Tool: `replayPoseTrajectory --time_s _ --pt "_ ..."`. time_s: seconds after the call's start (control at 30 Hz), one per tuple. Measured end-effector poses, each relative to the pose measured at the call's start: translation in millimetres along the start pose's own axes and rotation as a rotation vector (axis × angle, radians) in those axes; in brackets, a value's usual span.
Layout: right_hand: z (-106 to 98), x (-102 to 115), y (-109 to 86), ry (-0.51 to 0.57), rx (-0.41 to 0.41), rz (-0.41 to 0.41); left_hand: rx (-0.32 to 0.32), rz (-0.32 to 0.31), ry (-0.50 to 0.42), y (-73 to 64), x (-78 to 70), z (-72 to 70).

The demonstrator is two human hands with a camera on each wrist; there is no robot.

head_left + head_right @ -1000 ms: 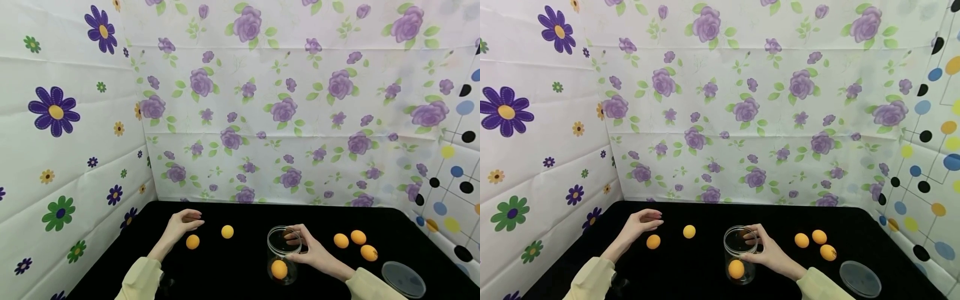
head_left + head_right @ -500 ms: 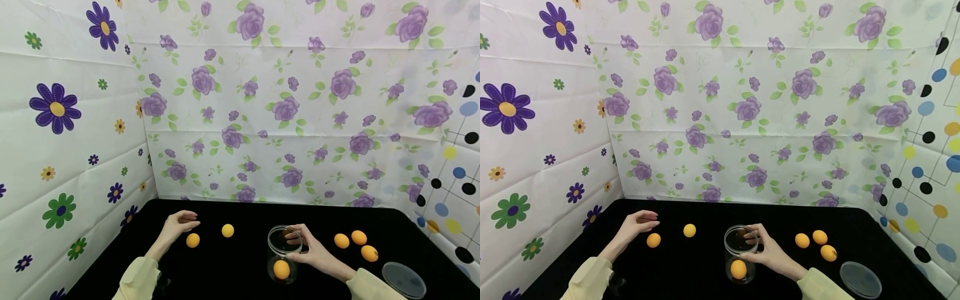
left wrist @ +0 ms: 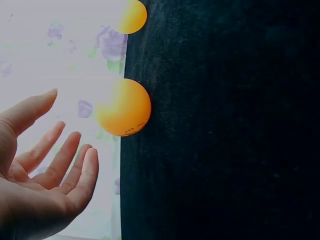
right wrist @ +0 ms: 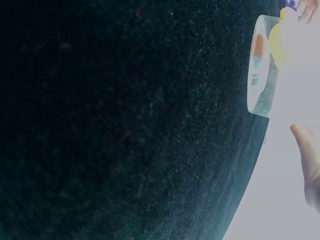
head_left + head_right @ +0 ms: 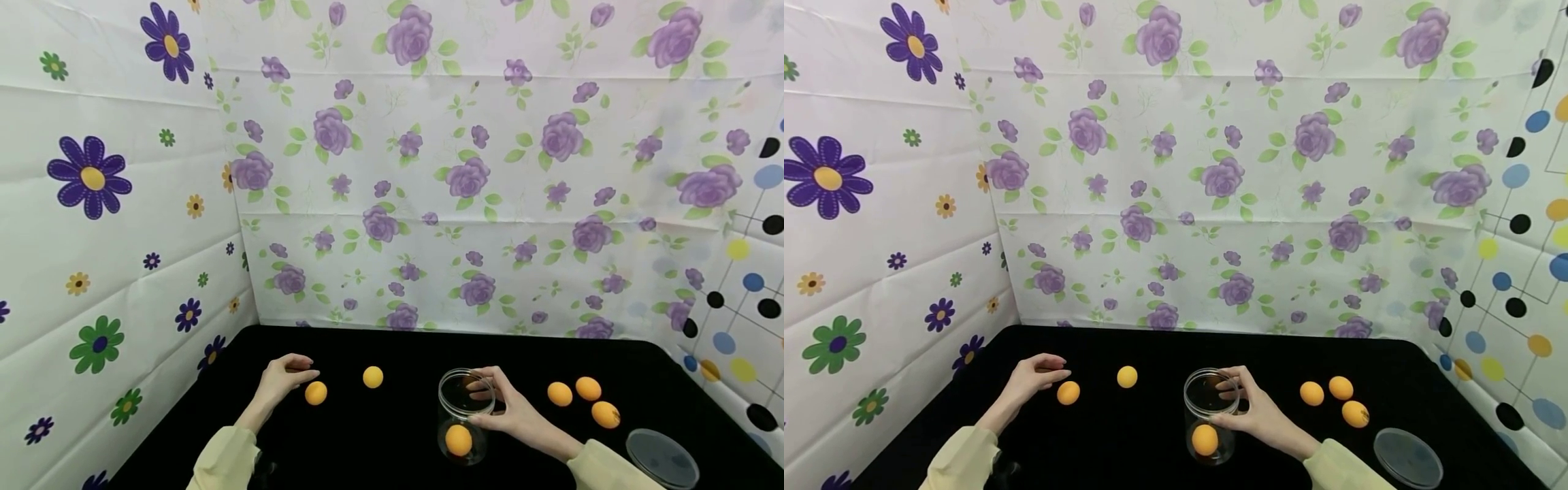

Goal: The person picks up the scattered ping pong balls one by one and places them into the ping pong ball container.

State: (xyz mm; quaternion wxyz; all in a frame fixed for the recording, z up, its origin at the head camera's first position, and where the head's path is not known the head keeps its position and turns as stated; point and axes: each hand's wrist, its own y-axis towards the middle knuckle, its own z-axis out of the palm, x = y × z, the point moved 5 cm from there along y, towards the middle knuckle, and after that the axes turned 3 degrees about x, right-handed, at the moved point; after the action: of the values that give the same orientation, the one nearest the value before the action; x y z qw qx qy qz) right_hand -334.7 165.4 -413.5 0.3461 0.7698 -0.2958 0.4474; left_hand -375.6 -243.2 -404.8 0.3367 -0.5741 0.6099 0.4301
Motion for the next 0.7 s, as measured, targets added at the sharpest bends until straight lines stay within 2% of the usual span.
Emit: replayPoseTrajectory --time_s 0.33,0.7 --pt "0.1 -0.9 -0.5 0.017 0.01 -0.004 -0.013 -0.045 0.003 -5.6 8.6 2.9" --pt "0.3 -1.6 -0.6 0.011 0.012 -0.018 -0.012 -0.047 0.017 -8.0 16.2 5.3"
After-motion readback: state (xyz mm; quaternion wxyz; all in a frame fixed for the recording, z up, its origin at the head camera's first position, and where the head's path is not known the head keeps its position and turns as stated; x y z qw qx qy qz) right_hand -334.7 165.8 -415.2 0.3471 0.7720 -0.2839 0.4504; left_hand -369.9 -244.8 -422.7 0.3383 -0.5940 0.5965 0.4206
